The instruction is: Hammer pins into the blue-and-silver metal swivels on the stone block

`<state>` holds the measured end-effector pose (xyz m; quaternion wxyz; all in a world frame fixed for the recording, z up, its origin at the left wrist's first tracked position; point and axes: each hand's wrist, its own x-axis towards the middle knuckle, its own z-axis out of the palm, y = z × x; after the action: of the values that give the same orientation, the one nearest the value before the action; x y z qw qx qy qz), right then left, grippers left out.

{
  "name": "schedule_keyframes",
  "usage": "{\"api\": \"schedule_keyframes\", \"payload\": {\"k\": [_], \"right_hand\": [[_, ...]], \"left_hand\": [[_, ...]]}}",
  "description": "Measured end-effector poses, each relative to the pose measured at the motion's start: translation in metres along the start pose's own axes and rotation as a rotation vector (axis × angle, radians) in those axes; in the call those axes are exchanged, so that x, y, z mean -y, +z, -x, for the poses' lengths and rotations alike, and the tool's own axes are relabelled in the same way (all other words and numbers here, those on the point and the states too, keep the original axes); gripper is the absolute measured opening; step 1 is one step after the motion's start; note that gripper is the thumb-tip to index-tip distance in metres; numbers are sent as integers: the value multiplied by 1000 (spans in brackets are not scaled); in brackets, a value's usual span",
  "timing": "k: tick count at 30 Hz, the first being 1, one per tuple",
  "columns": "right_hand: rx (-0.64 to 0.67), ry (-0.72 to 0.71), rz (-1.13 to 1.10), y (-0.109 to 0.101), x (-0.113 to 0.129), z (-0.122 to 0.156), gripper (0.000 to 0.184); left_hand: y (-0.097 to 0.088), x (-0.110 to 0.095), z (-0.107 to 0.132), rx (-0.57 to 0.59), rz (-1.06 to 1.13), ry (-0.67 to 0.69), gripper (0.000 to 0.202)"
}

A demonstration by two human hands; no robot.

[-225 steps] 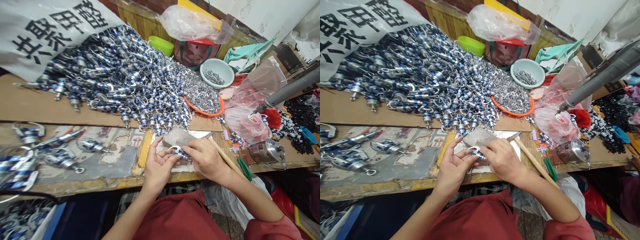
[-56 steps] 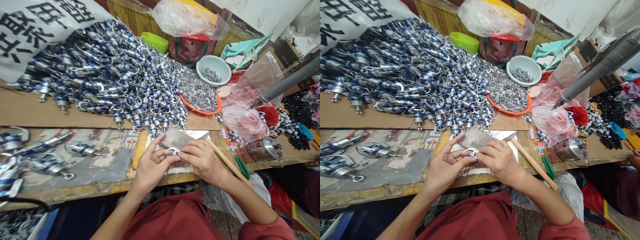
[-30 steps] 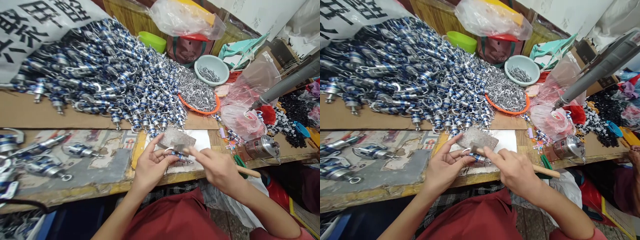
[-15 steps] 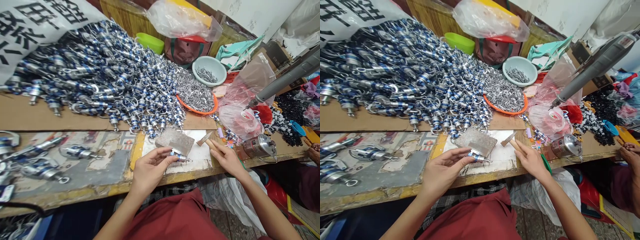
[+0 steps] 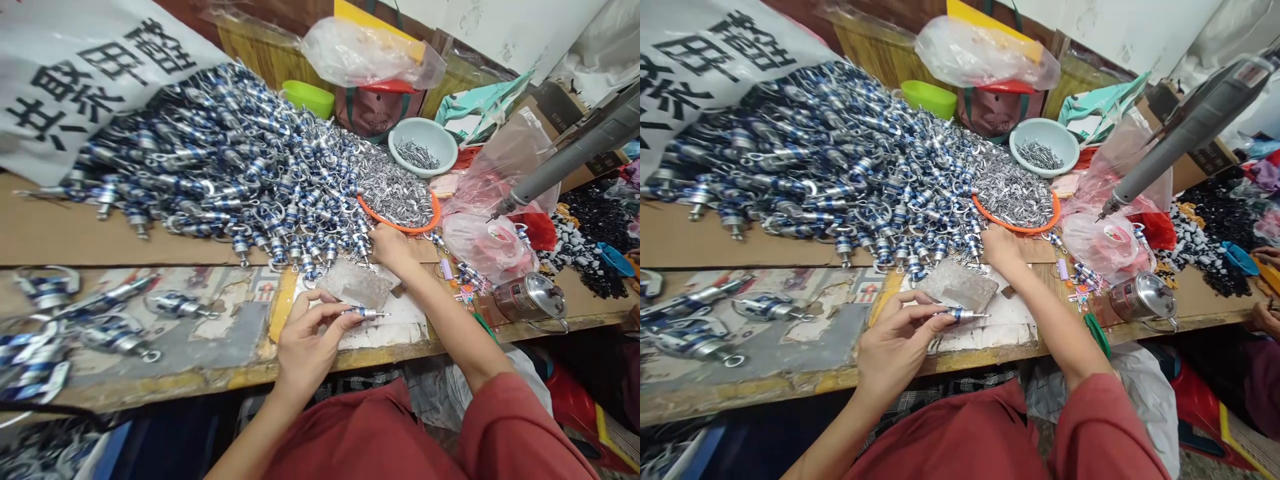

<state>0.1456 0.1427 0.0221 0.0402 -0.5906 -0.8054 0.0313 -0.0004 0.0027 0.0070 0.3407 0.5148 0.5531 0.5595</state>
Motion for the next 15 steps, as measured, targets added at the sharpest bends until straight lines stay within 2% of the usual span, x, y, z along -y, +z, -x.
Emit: {"api": "schedule_keyframes", "payload": {"k": [3,6,9,12,15], "right_hand": [[6,1,4,0,-2,3,22],[-22,5,-32,-1,-16,16,30],[-70,4,-92,-7,-26,34,29],[-144,-17,-420,-13,-18,60,20],[-200,-135,-859,-16,7,88,14]], "left_hand": [[-1,0,-2,46,8,29,4],[-3,-1,-3,101,17,5,7],[-6,-1,-3,136,17,6,9],[-8,-1,-2,138,5,9,15],[-8,0,-1,122,-7,-7,24]]}}
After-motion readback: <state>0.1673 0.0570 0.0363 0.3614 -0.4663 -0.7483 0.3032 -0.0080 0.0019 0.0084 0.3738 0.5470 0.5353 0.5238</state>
